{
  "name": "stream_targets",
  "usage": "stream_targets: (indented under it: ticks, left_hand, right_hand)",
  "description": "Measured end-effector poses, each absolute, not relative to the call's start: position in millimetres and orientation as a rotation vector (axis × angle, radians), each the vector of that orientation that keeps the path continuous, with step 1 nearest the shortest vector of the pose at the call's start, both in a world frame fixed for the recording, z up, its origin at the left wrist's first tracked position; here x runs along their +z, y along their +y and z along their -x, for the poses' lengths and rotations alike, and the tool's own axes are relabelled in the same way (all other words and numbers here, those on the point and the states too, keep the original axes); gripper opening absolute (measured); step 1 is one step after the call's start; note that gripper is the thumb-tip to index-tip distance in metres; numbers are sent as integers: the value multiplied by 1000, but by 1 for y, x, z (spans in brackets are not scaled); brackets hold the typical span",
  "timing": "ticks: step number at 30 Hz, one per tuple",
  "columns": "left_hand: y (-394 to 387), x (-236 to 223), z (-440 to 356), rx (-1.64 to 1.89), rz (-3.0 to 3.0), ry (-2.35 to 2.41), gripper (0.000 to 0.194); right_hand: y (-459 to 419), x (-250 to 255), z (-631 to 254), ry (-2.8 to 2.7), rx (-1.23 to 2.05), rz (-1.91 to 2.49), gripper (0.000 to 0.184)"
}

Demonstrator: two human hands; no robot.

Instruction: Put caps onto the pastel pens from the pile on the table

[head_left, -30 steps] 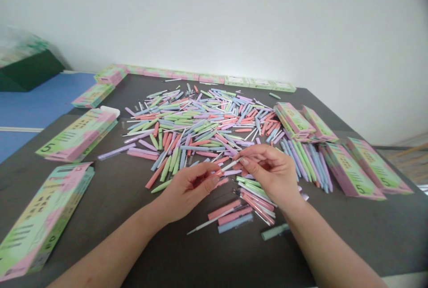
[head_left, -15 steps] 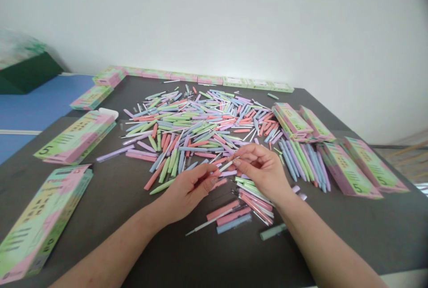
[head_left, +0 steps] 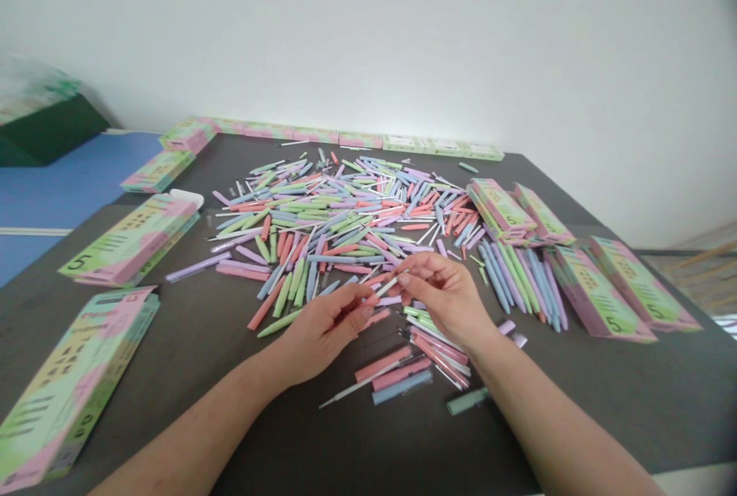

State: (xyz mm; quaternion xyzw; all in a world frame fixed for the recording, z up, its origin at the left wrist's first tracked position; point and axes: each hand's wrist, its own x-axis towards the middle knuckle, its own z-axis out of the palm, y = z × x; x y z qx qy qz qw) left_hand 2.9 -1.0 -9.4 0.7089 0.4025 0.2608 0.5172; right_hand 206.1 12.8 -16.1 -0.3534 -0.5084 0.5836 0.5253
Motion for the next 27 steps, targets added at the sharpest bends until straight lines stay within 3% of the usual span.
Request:
stream_targets:
  ticks: [6, 10, 13, 17, 27]
  left_hand:
    - [0, -11, -3, 697, -1550, 952, 29]
    - [5, -11, 0, 816, -1447, 951, 30]
    - [9, -12, 2, 898, -1402, 983, 29]
    - [11, -13, 3, 960, -1369, 979, 28]
    - [11, -12, 2, 992, -1359, 954, 29]
  right_hand:
    - [15, -11, -210, -1197, 1374, 866, 18]
    - [24, -12, -223, -1206, 1134, 1000, 17]
    - [32, -21, -229, -1450, 782, 1230, 8]
    - [39, -35, -224, -1960, 492, 1276, 14]
    - [46, -41, -215, -2407, 266, 1299, 15]
